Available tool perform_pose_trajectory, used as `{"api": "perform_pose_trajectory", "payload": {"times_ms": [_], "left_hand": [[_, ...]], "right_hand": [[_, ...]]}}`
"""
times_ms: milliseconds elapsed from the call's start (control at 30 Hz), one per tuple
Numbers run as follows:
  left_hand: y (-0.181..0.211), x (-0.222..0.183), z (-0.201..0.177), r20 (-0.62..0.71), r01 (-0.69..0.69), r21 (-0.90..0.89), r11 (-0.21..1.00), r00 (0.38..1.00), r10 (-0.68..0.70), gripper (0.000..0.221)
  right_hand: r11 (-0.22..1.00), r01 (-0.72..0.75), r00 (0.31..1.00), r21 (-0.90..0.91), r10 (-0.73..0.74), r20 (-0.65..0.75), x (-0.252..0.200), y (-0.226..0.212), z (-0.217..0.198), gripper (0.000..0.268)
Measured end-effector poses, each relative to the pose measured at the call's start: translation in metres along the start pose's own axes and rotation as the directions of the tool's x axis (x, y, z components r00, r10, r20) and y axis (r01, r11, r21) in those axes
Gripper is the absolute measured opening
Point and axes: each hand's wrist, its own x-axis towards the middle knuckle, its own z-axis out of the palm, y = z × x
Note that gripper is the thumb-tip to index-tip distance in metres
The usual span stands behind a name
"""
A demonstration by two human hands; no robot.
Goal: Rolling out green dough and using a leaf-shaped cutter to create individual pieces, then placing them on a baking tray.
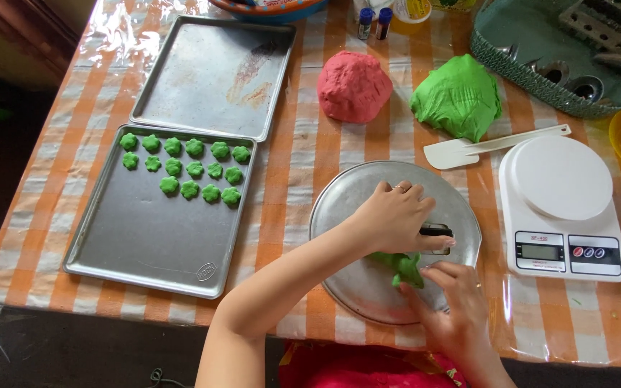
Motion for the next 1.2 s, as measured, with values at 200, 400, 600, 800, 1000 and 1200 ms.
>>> {"api": "perform_pose_trajectory", "payload": {"times_ms": [200, 400, 600, 800, 1000, 1200], "left_hand": [[-0.003, -0.001, 0.000, -0.008, -0.031, 0.014, 0.999, 0.999, 0.031, 0.084], [-0.002, -0.003, 0.002, -0.028, -0.015, 0.029, 0.999, 0.999, 0.015, 0.081], [-0.003, -0.002, 0.002, -0.045, -0.020, 0.009, 1.000, 0.999, 0.020, 0.078], [-0.002, -0.002, -0.005, 0.025, -0.013, -0.015, 1.000, 1.000, 0.013, 0.080], [-0.001, -0.002, -0.004, 0.015, -0.004, -0.021, 1.000, 1.000, 0.004, 0.082], [-0.004, -0.002, -0.001, -0.002, -0.024, -0.007, 1.000, 1.000, 0.024, 0.081]], "right_hand": [[0.966, -0.043, 0.974, -0.254, 0.097, 0.205, 0.003, 0.006, 0.002, 0.036], [0.970, -0.014, 0.980, -0.242, 0.061, 0.188, 0.007, -0.008, 0.012, 0.019], [0.997, 0.083, 0.958, 0.008, -0.082, 0.274, 0.013, -0.026, 0.015, 0.030], [0.961, 0.145, 0.942, 0.235, -0.207, 0.266, 0.011, -0.036, 0.014, 0.029], [0.897, 0.136, 0.877, 0.421, -0.306, 0.369, 0.004, -0.046, 0.028, 0.026], [0.815, 0.101, 0.901, 0.571, -0.318, 0.294, 0.017, -0.053, 0.014, 0.020]]}}
